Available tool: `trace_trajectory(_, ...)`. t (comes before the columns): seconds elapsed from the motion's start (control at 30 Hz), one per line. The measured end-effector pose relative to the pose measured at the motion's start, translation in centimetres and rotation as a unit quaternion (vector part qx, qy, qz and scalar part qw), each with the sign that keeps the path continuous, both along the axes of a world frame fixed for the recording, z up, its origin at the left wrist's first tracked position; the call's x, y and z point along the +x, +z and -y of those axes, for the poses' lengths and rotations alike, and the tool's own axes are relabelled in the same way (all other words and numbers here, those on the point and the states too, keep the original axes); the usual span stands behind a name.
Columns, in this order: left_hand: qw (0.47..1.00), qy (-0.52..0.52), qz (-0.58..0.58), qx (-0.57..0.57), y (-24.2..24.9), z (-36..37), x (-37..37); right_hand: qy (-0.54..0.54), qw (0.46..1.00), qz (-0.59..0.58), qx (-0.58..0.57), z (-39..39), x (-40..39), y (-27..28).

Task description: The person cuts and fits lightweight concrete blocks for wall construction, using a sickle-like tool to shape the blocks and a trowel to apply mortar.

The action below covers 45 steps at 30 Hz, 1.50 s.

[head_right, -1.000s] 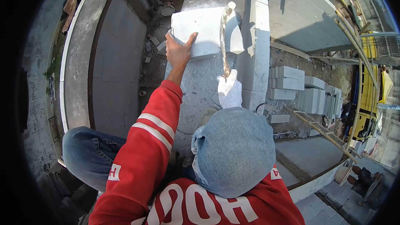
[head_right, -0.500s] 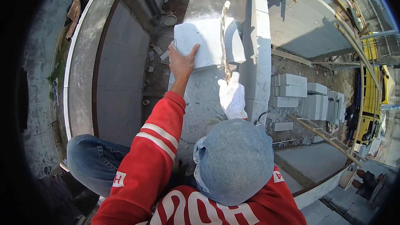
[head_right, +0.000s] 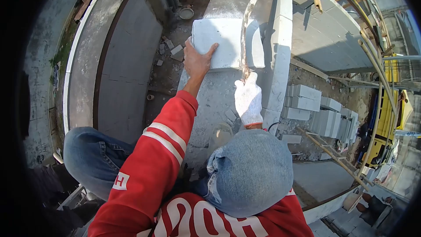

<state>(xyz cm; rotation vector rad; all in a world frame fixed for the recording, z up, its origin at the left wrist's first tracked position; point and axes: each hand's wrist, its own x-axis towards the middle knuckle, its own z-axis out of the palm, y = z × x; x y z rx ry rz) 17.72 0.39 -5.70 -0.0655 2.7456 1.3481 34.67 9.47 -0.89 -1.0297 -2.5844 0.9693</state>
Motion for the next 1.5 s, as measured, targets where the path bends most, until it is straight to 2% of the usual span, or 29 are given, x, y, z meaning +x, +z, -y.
trace_trajectory(0.13, 0.999, 0.002, 0.050, -0.001, 0.3, 0.3, 0.2, -0.030, 0.995, -0.098, 0.008, -0.7, -2.0, 4.7)
trace_trajectory(0.2, 0.999, -0.003, 0.051, 0.004, 0.3, 0.1, -0.1, -0.003, 0.975, -0.169, 0.146, -2.2, -2.4, 5.7)
trace_trajectory(0.23, 0.999, 0.000, 0.049, 0.010, 0.5, 0.0, -0.2, 0.001, 0.974, -0.171, 0.150, -1.9, -2.8, 6.0)
trace_trajectory(0.3, 0.999, -0.004, 0.039, 0.003, 0.6, 0.1, 0.0, -0.078, 0.979, -0.186, 0.037, -0.1, -3.4, 6.5)
trace_trajectory(0.33, 0.999, 0.006, 0.040, 0.010, 0.6, 0.1, 0.0, -0.033, 0.999, -0.016, 0.013, -0.3, -2.3, 2.1)
trace_trajectory(0.37, 0.999, 0.006, 0.032, 0.011, 0.4, 0.1, 0.2, 0.010, 0.999, 0.025, 0.019, -1.3, -1.5, -0.3)
trace_trajectory(0.43, 1.000, 0.006, 0.012, 0.014, 0.4, -0.4, -0.8, -0.002, 0.999, 0.043, -0.026, -1.5, -2.1, -0.2)
trace_trajectory(0.5, 0.999, 0.009, -0.016, 0.030, -0.1, -0.1, 0.4, 0.030, 0.999, -0.021, 0.016, -1.5, -2.8, 2.7)
trace_trajectory(0.57, 0.999, 0.005, -0.025, 0.025, -0.9, -0.1, 0.5, 0.020, 0.998, -0.053, -0.006, -2.4, -3.3, 4.0)
trace_trajectory(0.6, 0.999, 0.006, -0.023, 0.024, -0.8, -0.1, 0.4, 0.061, 0.978, -0.125, 0.155, -3.3, -3.6, 4.3)
trace_trajectory(0.63, 0.999, 0.009, -0.021, 0.025, -0.6, -0.1, 0.3, 0.101, 0.925, -0.193, 0.312, -3.8, -3.9, 4.9)
trace_trajectory(0.67, 0.999, 0.010, -0.022, 0.028, -0.4, -0.2, 0.2, 0.033, 0.949, -0.230, 0.214, -2.8, -4.3, 6.0)
trace_trajectory(0.7, 1.000, 0.009, -0.012, 0.016, -0.3, -0.1, 0.1, 0.035, 0.947, -0.232, 0.218, -2.0, -4.4, 6.2)
trace_trajectory(0.77, 1.000, 0.010, -0.001, 0.007, -0.3, -0.2, 0.1, -0.037, 0.991, -0.123, 0.034, -0.8, -4.2, 6.1)
trace_trajectory(0.8, 1.000, 0.009, 0.001, 0.015, -0.3, -0.2, 0.1, -0.031, 0.999, -0.009, 0.038, -1.0, -4.0, 3.7)
trace_trajectory(0.9, 1.000, 0.002, 0.011, 0.014, -0.7, -0.1, 0.2, 0.031, 0.998, 0.047, -0.002, -1.9, -3.2, 0.1)
trace_trajectory(0.93, 1.000, -0.004, 0.021, 0.004, -0.8, -0.1, -0.3, 0.046, 0.998, 0.010, 0.029, -2.6, -3.2, -0.4)
trace_trajectory(0.97, 1.000, -0.004, 0.026, -0.002, -0.8, 0.0, 0.0, 0.046, 0.999, 0.015, 0.023, -2.7, -3.3, 0.8)
trace_trajectory(1.03, 1.000, 0.003, 0.028, 0.004, -0.3, 0.0, -0.1, 0.106, 0.986, -0.037, 0.121, -3.3, -4.8, 3.9)
trace_trajectory(1.07, 1.000, 0.001, 0.027, 0.003, -0.4, 0.1, 0.0, 0.104, 0.987, -0.038, 0.120, -3.5, -5.9, 5.4)
trace_trajectory(1.13, 1.000, 0.002, 0.022, 0.002, -0.6, -0.1, -0.1, 0.033, 0.970, -0.198, 0.141, -3.8, -7.7, 7.8)
trace_trajectory(1.23, 1.000, 0.012, -0.012, 0.006, -0.8, -0.2, 0.2, -0.014, 0.977, -0.195, 0.087, -2.8, -8.7, 8.7)
trace_trajectory(1.27, 1.000, 0.012, -0.019, 0.009, -0.9, -0.2, 0.2, -0.016, 0.990, -0.117, 0.081, -2.5, -8.2, 6.9)
trace_trajectory(1.3, 1.000, 0.010, -0.026, 0.011, -0.7, -0.1, 0.1, -0.019, 0.989, -0.124, 0.083, -3.0, -7.5, 3.4)
trace_trajectory(1.33, 1.000, 0.007, -0.002, 0.008, -0.5, -0.1, 0.1, 0.033, 0.984, -0.100, 0.144, -3.8, -6.8, -0.6)
trace_trajectory(1.37, 1.000, 0.004, 0.022, 0.005, -0.4, -0.1, 0.1, 0.083, 0.973, -0.075, 0.204, -3.7, -7.0, -0.8)
trace_trajectory(1.4, 1.000, 0.000, 0.023, 0.001, -0.4, -0.1, -0.1, 0.078, 0.972, -0.083, 0.205, -4.3, -7.3, -0.6)
trace_trajectory(1.47, 1.000, 0.003, 0.019, 0.002, -0.4, -0.3, -0.3, 0.062, 0.996, 0.017, 0.062, -5.0, -7.5, 1.2)
trace_trajectory(1.5, 1.000, 0.002, 0.024, 0.001, -0.4, -0.1, 0.0, 0.058, 0.997, 0.019, 0.056, -4.6, -7.6, 3.1)
